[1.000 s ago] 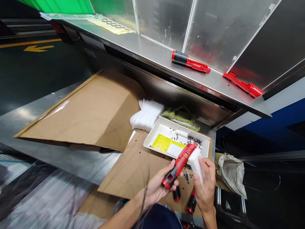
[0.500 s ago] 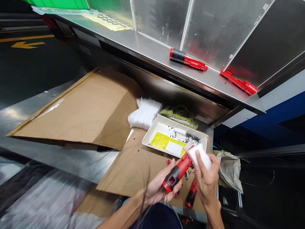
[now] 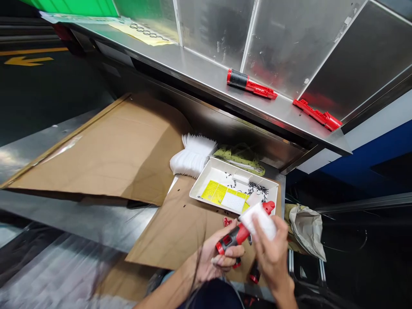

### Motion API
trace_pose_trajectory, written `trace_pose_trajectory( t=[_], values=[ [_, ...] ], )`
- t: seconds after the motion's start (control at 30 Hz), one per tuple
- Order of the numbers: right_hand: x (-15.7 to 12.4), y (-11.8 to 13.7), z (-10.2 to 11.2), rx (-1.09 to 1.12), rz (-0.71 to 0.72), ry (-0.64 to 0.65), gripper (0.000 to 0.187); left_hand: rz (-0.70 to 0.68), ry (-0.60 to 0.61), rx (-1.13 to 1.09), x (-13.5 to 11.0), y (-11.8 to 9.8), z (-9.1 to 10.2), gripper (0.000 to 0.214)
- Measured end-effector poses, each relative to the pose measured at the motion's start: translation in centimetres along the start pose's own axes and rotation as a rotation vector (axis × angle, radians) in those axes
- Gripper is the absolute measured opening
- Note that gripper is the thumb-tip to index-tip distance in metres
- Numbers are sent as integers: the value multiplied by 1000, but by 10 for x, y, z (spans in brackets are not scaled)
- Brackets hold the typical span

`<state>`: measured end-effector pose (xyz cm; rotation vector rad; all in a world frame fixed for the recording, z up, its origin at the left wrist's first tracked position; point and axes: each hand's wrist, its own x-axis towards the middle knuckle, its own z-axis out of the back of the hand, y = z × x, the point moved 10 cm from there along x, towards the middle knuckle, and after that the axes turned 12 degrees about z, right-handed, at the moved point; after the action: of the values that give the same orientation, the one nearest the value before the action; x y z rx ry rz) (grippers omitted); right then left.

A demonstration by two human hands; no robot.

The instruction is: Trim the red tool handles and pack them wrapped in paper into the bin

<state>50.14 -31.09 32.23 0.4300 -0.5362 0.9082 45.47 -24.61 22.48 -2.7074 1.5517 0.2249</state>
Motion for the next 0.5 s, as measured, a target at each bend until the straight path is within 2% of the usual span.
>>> trace_pose_trajectory(
  t=[0.1, 0.2, 0.27, 0.37, 0.5],
  values=[
    [5, -6, 11, -28, -62, -94, 45, 22, 61, -128, 0, 3, -11, 55],
    [13, 8, 9, -7, 32, -88, 49, -39, 75, -307, -1, 0, -17, 45],
    [15, 7, 11, -29, 10, -113, 52, -60, 85, -340, -1, -1, -17, 45],
    [15, 2, 16, -43, -58, -130, 54, -28, 94, -176, 0, 2, -15, 55],
    [17, 15, 4, 78, 46, 11, 46, -85, 15, 77, 2, -4, -13, 50]
  ],
)
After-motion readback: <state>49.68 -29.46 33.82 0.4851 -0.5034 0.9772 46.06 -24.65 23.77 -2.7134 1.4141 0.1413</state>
